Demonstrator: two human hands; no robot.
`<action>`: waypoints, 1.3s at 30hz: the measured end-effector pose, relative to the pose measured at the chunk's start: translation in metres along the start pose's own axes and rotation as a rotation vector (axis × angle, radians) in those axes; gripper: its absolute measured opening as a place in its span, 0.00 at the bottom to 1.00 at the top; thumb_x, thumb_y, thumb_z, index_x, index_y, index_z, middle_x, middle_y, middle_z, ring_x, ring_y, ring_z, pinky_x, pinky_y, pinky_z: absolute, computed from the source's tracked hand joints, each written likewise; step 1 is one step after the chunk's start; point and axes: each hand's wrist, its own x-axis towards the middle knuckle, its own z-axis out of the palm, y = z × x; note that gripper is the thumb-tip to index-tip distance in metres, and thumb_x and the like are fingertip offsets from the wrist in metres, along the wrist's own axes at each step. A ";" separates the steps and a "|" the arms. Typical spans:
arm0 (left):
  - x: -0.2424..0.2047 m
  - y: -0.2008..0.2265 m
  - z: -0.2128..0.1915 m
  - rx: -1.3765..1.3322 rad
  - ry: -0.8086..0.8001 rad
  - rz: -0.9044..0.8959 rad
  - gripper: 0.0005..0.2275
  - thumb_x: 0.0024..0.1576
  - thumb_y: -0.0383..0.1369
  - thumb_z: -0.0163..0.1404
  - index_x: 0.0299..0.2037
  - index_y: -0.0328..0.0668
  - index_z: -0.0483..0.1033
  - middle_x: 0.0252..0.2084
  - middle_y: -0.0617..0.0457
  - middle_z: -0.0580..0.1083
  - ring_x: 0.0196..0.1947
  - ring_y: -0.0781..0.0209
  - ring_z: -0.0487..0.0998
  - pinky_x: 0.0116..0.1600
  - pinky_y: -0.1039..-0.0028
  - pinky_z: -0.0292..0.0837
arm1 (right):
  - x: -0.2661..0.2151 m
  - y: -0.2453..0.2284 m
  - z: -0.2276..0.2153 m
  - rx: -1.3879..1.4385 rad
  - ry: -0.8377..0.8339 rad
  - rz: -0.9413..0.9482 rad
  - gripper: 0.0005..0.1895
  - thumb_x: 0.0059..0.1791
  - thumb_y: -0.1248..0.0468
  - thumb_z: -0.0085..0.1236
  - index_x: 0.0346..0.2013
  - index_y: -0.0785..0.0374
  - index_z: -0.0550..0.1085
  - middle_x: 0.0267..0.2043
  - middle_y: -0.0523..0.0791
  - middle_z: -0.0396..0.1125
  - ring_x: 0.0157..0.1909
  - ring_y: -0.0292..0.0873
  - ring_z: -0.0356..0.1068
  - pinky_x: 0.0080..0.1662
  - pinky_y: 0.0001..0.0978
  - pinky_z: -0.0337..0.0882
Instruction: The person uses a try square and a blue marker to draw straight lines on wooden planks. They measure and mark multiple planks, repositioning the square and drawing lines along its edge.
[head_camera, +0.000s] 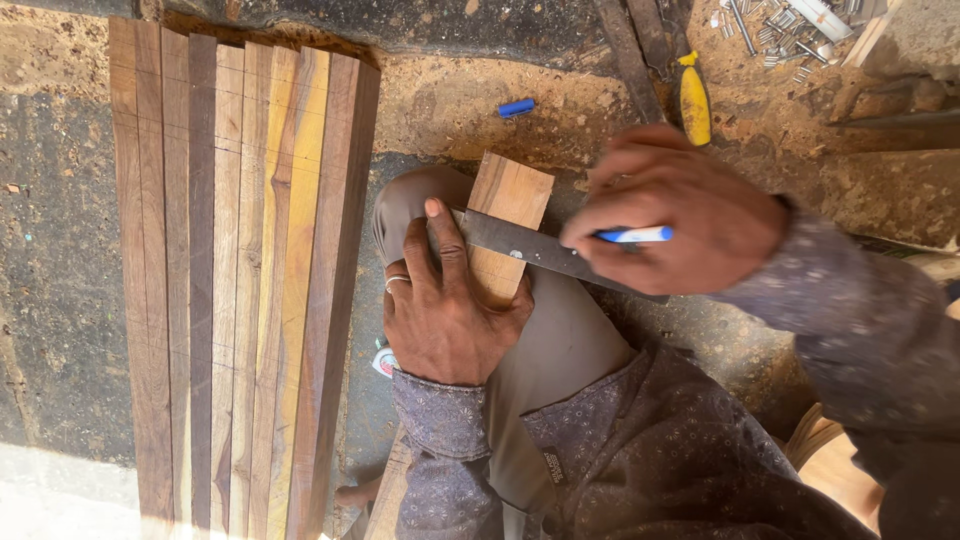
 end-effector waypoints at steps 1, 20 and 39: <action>0.000 0.000 0.000 0.002 -0.002 -0.001 0.45 0.44 0.50 0.64 0.69 0.29 0.61 0.59 0.33 0.71 0.41 0.39 0.77 0.41 0.54 0.78 | -0.009 0.001 -0.004 0.037 0.025 0.019 0.08 0.42 0.59 0.67 0.35 0.53 0.83 0.26 0.39 0.75 0.33 0.37 0.70 0.52 0.45 0.66; 0.022 0.006 0.007 -0.009 -0.019 0.029 0.49 0.41 0.49 0.67 0.70 0.29 0.59 0.58 0.32 0.70 0.44 0.36 0.77 0.40 0.53 0.79 | -0.035 0.012 -0.005 0.212 0.239 0.126 0.11 0.51 0.63 0.63 0.48 0.61 0.78 0.30 0.42 0.72 0.32 0.38 0.70 0.38 0.38 0.70; 0.020 0.003 0.007 -0.004 -0.033 0.023 0.46 0.44 0.49 0.64 0.70 0.30 0.60 0.58 0.33 0.71 0.40 0.39 0.78 0.38 0.56 0.79 | 0.044 0.008 0.016 0.121 0.313 0.021 0.12 0.53 0.60 0.62 0.52 0.54 0.80 0.44 0.44 0.74 0.55 0.47 0.69 0.57 0.46 0.70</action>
